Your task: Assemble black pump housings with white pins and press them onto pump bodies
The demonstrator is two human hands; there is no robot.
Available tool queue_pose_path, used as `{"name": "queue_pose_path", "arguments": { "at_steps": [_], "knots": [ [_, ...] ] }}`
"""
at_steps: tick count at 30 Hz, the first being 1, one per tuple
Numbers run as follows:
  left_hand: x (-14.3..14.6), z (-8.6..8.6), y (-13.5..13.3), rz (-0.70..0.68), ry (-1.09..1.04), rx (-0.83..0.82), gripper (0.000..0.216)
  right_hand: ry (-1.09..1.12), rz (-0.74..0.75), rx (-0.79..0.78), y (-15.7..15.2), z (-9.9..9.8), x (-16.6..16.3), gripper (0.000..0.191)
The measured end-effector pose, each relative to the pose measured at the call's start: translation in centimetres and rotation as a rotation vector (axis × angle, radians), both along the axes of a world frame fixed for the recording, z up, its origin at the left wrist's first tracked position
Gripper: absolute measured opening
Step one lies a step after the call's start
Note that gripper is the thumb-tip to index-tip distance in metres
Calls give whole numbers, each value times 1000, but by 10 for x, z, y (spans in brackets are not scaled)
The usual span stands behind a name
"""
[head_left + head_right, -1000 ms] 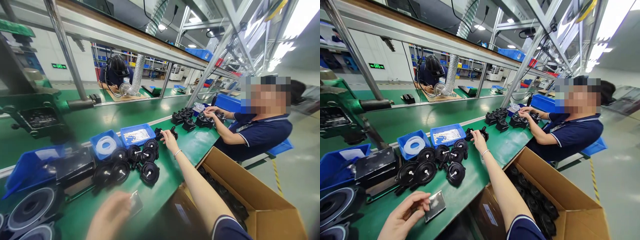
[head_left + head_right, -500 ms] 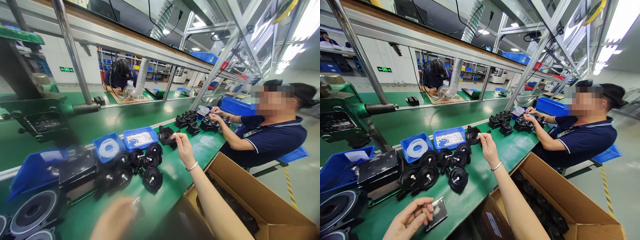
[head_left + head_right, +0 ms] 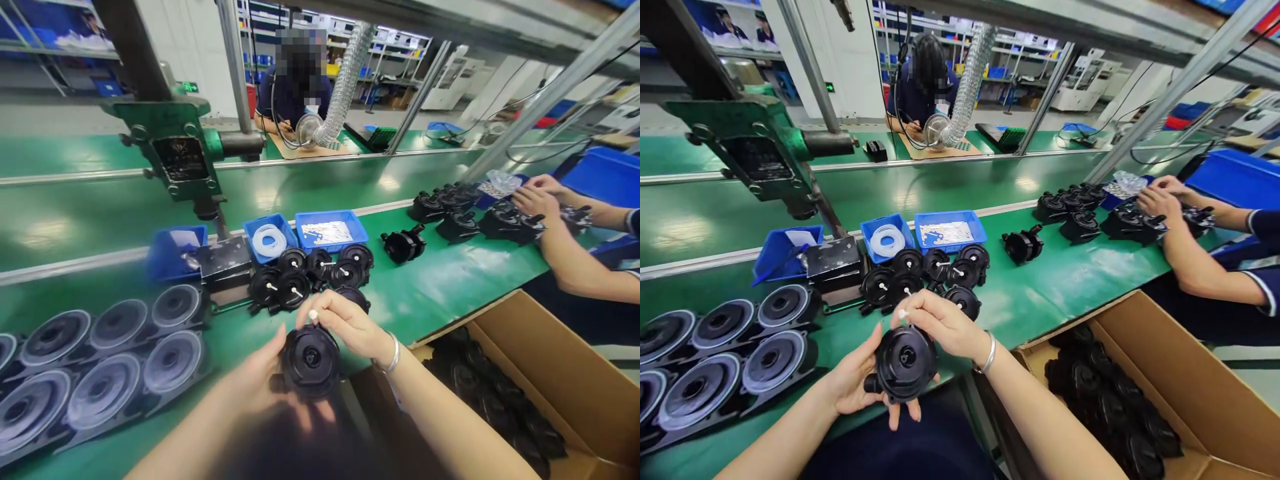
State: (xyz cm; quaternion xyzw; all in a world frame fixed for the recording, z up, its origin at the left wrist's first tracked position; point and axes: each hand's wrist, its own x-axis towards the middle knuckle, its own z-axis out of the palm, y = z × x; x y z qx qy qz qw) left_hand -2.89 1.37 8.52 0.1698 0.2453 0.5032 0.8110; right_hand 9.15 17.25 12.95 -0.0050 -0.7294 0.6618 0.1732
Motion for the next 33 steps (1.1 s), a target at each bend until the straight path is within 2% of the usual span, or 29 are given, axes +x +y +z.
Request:
{"name": "queue_pose_path", "arguments": {
  "at_steps": [2, 4, 6, 9, 12, 19, 24, 33],
  "knots": [
    [1, 0, 2, 97, 40, 52, 79, 9, -219, 22, 2, 6, 0, 19],
    [2, 1, 4, 271, 78, 55, 64, -24, -430, 10, 3, 10, 5, 19],
    [3, 3, 6, 399, 89, 12, 57, -111, -544, -1, -1, 9, 13, 19],
    [2, 5, 8, 513, 65, -71, 57, -256, -523, 9, -16, 0, 22, 21],
    [1, 5, 10, 600, 34, -105, 52, -304, -461, 45, -35, -13, 22, 22],
    [5, -3, 9, 738, 134, -28, 46, -288, -542, 251, -56, -32, 9, 23],
    [8, -9, 8, 802, 259, 21, 48, -247, -572, 286, -57, -36, 9, 23],
    [5, -18, -1, 789, 701, 189, 50, -204, -546, 578, -57, -26, 13, 21]
  ]
}}
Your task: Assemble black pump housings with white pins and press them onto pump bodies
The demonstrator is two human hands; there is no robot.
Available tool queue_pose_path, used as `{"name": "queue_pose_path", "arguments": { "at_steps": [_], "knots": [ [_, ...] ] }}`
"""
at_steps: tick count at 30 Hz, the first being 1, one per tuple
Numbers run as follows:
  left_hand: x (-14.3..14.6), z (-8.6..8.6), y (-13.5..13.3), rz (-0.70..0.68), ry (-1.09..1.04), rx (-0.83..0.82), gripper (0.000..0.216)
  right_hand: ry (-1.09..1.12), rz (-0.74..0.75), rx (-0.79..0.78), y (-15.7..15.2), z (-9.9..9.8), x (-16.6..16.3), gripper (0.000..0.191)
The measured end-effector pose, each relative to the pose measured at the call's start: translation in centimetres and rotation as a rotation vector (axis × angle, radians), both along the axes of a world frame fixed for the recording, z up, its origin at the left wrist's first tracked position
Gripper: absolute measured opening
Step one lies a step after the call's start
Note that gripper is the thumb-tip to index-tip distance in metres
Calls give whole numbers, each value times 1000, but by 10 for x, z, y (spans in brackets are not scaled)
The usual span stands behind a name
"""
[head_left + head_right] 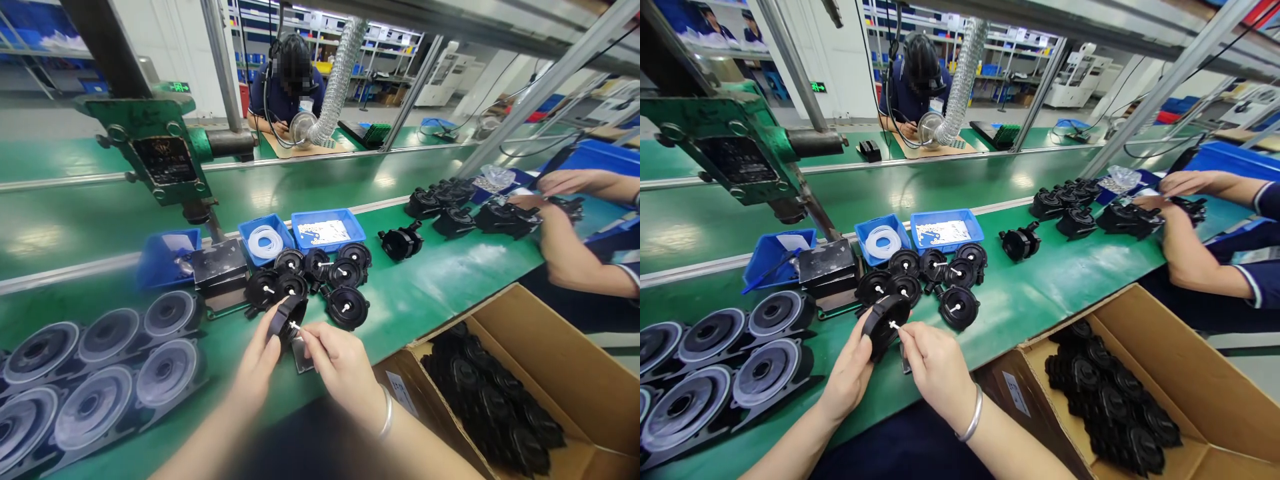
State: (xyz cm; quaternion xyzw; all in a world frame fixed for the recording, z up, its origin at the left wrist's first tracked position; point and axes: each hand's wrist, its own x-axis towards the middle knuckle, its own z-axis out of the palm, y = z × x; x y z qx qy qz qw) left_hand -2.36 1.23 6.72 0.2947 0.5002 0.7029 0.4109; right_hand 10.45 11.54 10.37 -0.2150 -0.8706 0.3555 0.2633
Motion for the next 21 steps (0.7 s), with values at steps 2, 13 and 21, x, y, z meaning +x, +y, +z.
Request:
{"name": "queue_pose_path", "arguments": {
  "at_steps": [2, 13, 21],
  "knots": [
    [0, -2, -1, 3, 22, -6, 54, 10, -3, 88, -1, 1, 1, 17],
    [-1, 10, 0, 8, 274, -115, 57, -62, 99, 658, 10, 0, 2, 25],
    [-5, 11, 2, 11, 332, -160, 58, -31, 196, 853, 21, -5, -8, 29]
  ]
}}
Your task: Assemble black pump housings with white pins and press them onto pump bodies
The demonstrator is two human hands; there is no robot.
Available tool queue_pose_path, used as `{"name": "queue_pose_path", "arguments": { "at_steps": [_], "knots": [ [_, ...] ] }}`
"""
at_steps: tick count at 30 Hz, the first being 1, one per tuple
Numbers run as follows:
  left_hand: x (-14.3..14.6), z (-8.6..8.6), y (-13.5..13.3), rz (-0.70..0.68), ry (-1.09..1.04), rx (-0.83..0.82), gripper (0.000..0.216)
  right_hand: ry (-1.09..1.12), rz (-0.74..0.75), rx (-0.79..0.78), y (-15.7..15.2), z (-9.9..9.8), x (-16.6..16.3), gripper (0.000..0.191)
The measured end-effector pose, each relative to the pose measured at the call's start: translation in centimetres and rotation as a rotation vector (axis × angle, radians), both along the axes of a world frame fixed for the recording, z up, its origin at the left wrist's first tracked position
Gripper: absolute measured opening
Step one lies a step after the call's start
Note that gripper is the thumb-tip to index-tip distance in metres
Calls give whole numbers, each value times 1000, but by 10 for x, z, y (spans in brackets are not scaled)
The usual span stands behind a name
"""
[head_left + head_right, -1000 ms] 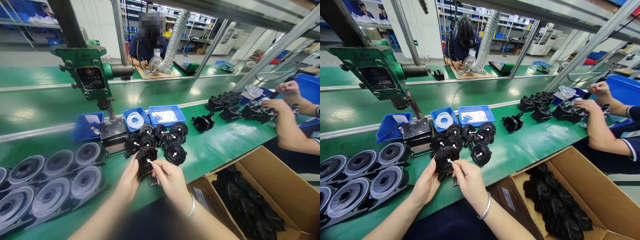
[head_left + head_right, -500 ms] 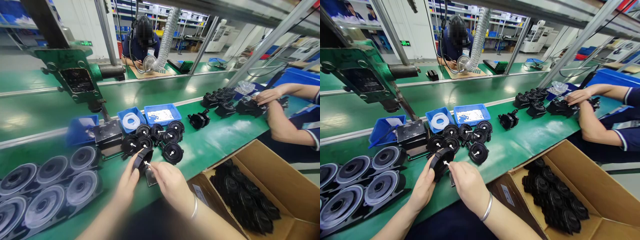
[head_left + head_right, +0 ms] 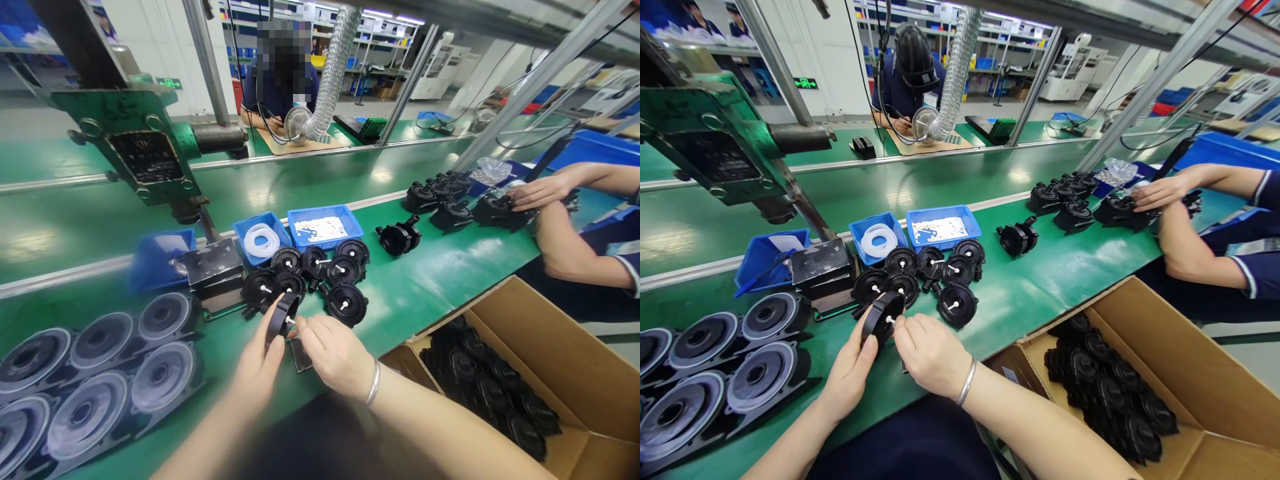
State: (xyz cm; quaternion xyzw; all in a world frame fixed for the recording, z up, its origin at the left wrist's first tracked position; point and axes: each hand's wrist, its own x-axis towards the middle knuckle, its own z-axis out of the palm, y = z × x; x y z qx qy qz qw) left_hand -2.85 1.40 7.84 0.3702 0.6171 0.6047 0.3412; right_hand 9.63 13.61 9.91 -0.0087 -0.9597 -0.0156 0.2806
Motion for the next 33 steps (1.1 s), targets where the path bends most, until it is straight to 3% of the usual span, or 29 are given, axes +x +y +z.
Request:
{"name": "queue_pose_path", "arguments": {
  "at_steps": [9, 14, 17, 20, 22, 25, 29, 33],
  "knots": [
    [-2, -5, 0, -40, 87, 19, 56, 10, 25, -13, 4, -10, -6, 26],
    [10, -7, 4, 7, -14, 26, 66, -25, 17, -49, 15, -3, -5, 27],
    [17, -7, 8, -5, -136, 110, 79, 53, -136, -146, 44, 15, 13, 24],
    [16, -9, 9, -67, -156, 132, 75, 197, -490, -324, 90, 27, 48, 21],
    [16, -11, 9, -94, -78, 62, 61, 180, -725, -379, 123, 24, 71, 22],
    [19, -14, 7, -137, 143, 0, 48, 80, -844, -389, 162, 6, 90, 24],
    [24, -25, 6, -195, 422, 10, 48, -51, -838, -384, 189, -16, 78, 22],
    [19, -53, 13, -232, 596, 7, 57, -191, -758, -370, 202, -4, 56, 12]
  ]
}}
